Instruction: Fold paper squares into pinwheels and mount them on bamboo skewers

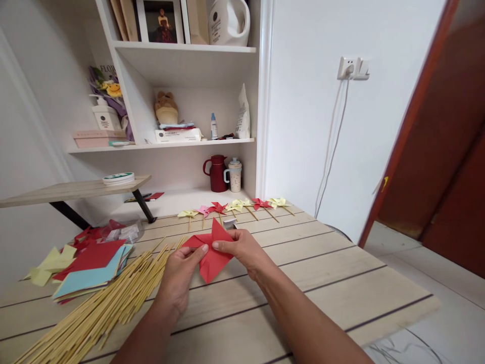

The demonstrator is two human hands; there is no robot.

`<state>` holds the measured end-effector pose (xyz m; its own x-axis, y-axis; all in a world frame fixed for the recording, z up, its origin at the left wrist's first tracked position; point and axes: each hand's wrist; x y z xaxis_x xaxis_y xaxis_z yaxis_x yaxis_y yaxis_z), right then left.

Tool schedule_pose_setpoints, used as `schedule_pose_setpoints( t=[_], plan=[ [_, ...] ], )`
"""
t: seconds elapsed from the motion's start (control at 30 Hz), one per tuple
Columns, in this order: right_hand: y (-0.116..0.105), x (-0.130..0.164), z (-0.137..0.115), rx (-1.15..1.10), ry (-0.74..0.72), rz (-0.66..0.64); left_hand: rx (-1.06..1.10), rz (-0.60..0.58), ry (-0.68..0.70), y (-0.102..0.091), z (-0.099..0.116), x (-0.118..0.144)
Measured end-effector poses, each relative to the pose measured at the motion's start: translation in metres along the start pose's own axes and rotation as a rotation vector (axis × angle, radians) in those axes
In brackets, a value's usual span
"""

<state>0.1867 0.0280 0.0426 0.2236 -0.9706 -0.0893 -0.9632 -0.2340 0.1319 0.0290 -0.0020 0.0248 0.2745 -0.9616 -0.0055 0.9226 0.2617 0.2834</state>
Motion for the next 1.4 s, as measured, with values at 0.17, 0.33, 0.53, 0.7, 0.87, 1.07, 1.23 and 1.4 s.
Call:
schedule_pose_setpoints(
  t=[0.17, 0.33, 0.53, 0.7, 0.87, 1.07, 1.23, 1.4],
  plan=[
    [0.005, -0.002, 0.005, -0.047, -0.001, 0.01, -0.019, -0.034, 0.01, -0.002, -0.003, -0.001],
    [0.013, -0.003, 0.008, -0.113, -0.016, 0.088, 0.063, -0.111, -0.016, -0.002, -0.003, -0.001],
    [0.018, -0.001, 0.007, -0.137, -0.023, 0.113, 0.114, -0.09, -0.014, 0.0, -0.001, -0.001],
    [0.02, 0.0, 0.008, -0.144, -0.031, 0.117, 0.107, -0.09, -0.028, -0.001, -0.004, -0.002],
    [0.021, -0.001, 0.011, -0.16, -0.025, 0.082, 0.092, -0.022, 0.007, -0.002, -0.007, -0.002],
    [0.024, 0.001, 0.013, -0.113, -0.079, 0.086, 0.14, -0.045, 0.001, -0.003, -0.007, -0.004],
    [0.025, 0.004, 0.014, -0.06, -0.276, 0.103, 0.299, 0.01, -0.015, -0.008, 0.0, -0.008],
    [0.017, 0.004, 0.017, 0.133, -0.456, 0.231, 0.406, 0.058, -0.013, -0.013, 0.01, -0.01]
  ],
)
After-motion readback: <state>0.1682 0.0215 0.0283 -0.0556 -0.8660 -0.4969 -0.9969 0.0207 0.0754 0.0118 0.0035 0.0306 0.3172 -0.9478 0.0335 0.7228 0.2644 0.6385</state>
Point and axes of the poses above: each hand's wrist, its own x-axis away from the middle knuckle, its own y-axis out of the palm, z = x × y, and after that the axes turned 5 degrees about z, right-handed
